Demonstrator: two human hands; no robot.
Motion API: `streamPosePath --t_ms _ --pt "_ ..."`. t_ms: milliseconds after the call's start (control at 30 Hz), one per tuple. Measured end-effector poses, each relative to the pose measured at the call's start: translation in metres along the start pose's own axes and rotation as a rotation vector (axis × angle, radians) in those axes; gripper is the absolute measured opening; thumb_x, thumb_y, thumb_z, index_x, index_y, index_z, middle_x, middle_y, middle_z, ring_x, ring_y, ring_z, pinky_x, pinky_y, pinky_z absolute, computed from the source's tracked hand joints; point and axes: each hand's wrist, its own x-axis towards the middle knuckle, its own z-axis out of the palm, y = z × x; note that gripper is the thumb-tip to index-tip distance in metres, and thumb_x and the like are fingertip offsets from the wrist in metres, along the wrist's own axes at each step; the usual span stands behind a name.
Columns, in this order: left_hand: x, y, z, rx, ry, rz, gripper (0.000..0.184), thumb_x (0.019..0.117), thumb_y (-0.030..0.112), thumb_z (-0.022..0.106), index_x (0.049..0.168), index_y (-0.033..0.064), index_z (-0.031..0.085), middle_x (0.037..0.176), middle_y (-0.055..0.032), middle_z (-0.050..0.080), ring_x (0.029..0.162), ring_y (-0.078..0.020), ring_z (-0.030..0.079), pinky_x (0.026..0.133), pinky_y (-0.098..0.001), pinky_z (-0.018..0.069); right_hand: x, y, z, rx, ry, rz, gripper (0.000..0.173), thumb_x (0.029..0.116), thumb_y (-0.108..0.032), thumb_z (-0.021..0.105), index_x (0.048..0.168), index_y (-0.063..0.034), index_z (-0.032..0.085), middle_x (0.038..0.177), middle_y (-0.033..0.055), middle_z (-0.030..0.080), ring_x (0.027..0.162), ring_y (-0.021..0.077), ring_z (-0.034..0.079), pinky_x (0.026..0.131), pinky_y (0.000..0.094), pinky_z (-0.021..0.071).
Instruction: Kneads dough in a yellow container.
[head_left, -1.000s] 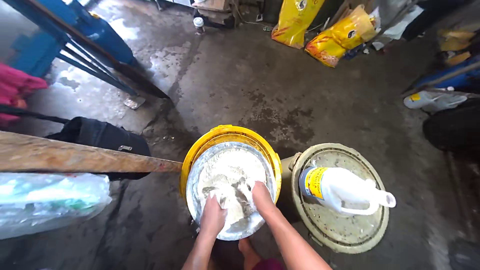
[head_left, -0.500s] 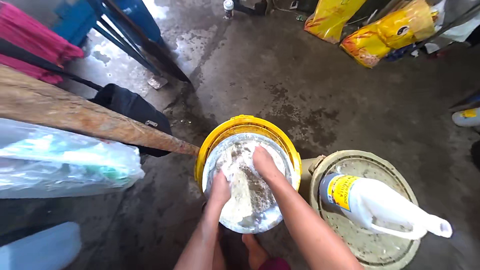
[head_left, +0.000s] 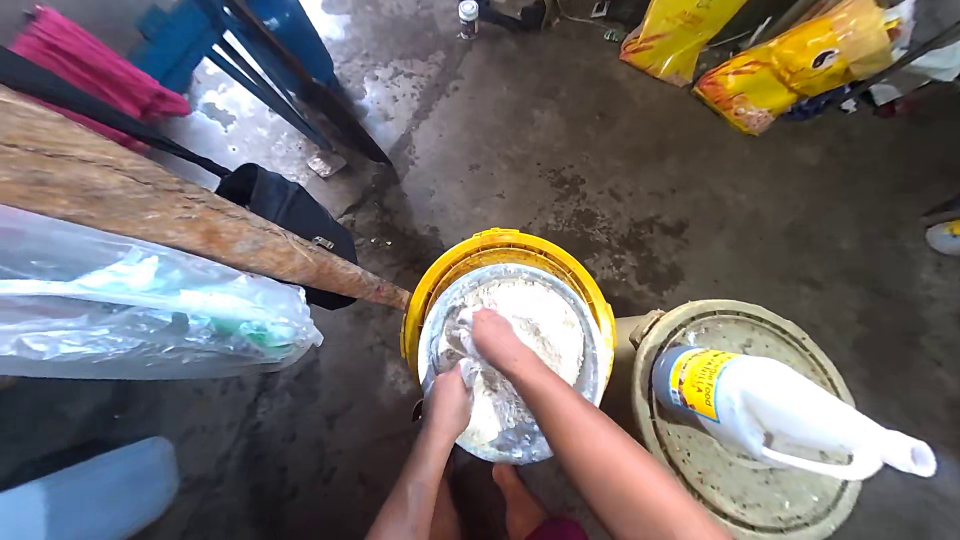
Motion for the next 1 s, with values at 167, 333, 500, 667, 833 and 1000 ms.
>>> streamPosePath --t_ms 167,333,500,667,833,1000 --pt "-0.021 -0.011 -0.003 0.087 -0.121 -0.033 0.047 0.0967 0.002 0.059 0.142 -0.0039 0.052 0.144 -0.0239 0.054 0.135 -0.0353 0.053 0.115 -0.0484 0.0416 0.037 -0.005 0.051 -0.100 -0.026 -0.152 0.031 0.1045 -0.002 0.045 0.128 0.0113 0.061 0.143 0.0307 0.053 0.137 0.0461 0.048 0.113 0.0577 0.0399" --pt "-0.024 -0.021 -0.001 0.068 -0.038 0.027 0.038 0.0983 0.010 0.061 0.135 -0.0022 0.061 0.128 -0.0236 0.066 0.124 -0.0377 0.062 0.106 -0.0540 0.0483 -0.020 0.001 0.030 -0.091 -0.065 -0.050 0.031 0.1049 -0.003 0.045 0.127 0.0113 0.061 0.134 0.0305 0.060 0.130 0.0450 0.056 0.107 0.0581 0.0449" --pt "-0.026 -0.014 0.001 0.105 -0.043 -0.023 0.040 0.0988 0.012 0.061 0.136 -0.0021 0.059 0.132 -0.0234 0.064 0.126 -0.0381 0.060 0.107 -0.0538 0.0475 -0.061 0.046 -0.010 -0.051 0.030 0.088 0.039 0.1058 -0.013 0.048 0.137 0.0076 0.057 0.141 0.0278 0.057 0.136 0.0412 0.051 0.112 0.0549 0.0415" --pt "-0.027 -0.017 0.011 0.088 -0.015 -0.031 0.037 0.0960 0.012 0.064 0.129 -0.0047 0.063 0.122 -0.0252 0.067 0.117 -0.0393 0.065 0.101 -0.0560 0.0508 -0.033 0.095 -0.036 -0.078 0.208 0.232 0.051 0.1056 -0.027 0.052 0.142 0.0088 0.051 0.149 0.0295 0.048 0.144 0.0412 0.043 0.118 0.0539 0.0363" --pt "-0.022 -0.012 0.014 0.153 -0.047 -0.027 0.036 0.0977 0.019 0.063 0.128 -0.0010 0.065 0.123 -0.0221 0.068 0.119 -0.0376 0.064 0.102 -0.0563 0.0495 -0.026 0.100 -0.011 0.004 0.111 0.283 0.043 0.1060 -0.012 0.048 0.140 0.0136 0.049 0.149 0.0325 0.047 0.142 0.0437 0.044 0.117 0.0536 0.0374" --pt "-0.008 -0.001 0.008 0.160 -0.082 -0.036 0.042 0.0999 0.021 0.061 0.136 -0.0004 0.060 0.130 -0.0229 0.065 0.125 -0.0378 0.061 0.107 -0.0550 0.0465 -0.051 0.086 0.035 -0.006 0.053 0.214 0.053 0.1065 -0.028 0.052 0.143 0.0100 0.049 0.152 0.0302 0.046 0.146 0.0395 0.042 0.120 0.0491 0.0356"
